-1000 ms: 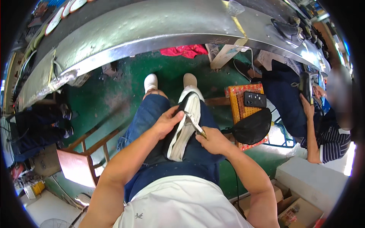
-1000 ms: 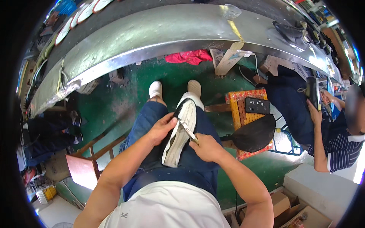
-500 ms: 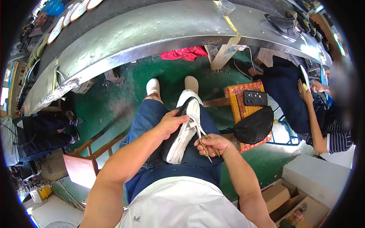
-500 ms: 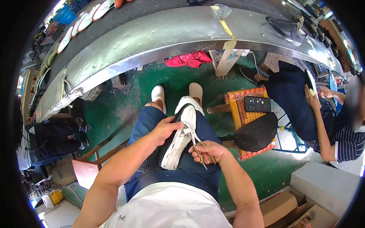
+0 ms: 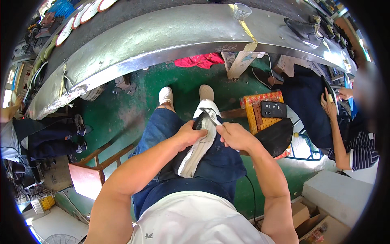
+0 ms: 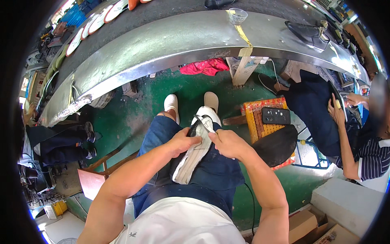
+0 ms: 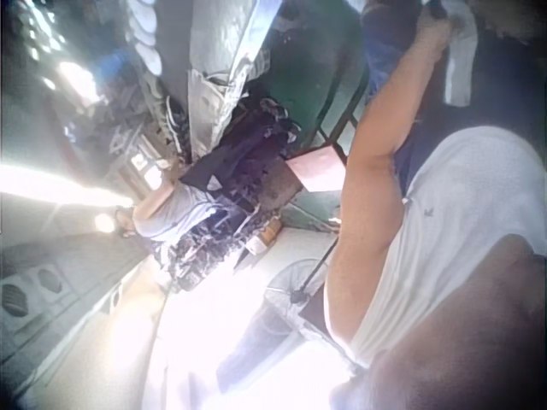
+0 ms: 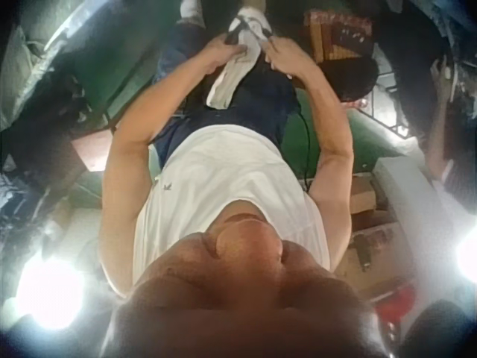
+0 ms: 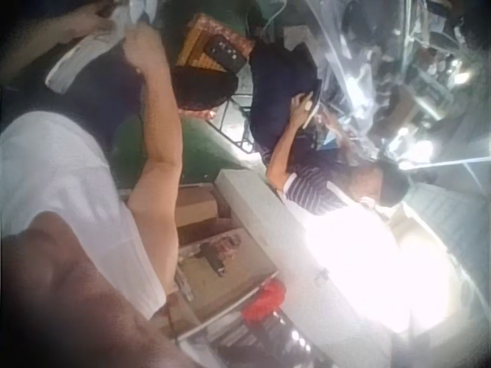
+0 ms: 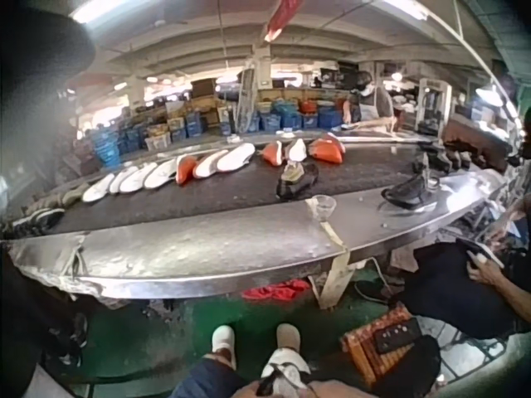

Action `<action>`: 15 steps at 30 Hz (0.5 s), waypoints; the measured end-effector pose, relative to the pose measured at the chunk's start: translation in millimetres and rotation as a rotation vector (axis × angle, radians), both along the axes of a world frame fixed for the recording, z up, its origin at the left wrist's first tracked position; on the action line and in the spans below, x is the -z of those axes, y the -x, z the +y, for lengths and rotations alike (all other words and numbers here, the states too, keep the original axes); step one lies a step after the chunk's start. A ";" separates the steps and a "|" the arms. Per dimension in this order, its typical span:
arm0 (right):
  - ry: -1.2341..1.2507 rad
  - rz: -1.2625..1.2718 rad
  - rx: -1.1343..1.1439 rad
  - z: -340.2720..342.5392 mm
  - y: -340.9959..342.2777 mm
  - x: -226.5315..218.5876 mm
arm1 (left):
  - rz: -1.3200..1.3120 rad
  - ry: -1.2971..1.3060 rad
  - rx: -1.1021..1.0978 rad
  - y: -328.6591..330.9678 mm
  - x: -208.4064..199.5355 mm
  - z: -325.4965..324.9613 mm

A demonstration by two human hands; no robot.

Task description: Assembling shoe uppers onto lasts and adjusting materials using pliers at a production line.

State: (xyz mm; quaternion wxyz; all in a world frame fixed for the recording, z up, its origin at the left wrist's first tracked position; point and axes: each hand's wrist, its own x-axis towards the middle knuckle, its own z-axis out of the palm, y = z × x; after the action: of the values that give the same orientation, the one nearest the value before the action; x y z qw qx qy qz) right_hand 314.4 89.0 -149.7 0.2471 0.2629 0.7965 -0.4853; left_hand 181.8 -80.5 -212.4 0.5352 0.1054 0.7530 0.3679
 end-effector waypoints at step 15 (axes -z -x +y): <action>-0.268 0.332 -0.295 -47.5 -79.8 11.5 | -0.412 -0.091 0.024 23.2 7.6 -0.2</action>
State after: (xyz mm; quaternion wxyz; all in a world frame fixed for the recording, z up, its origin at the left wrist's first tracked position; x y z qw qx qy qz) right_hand 394.2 41.6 -161.2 0.1440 0.0911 0.9131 -0.3705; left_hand 158.6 -80.7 -220.0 0.6769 0.0611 0.6090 0.4088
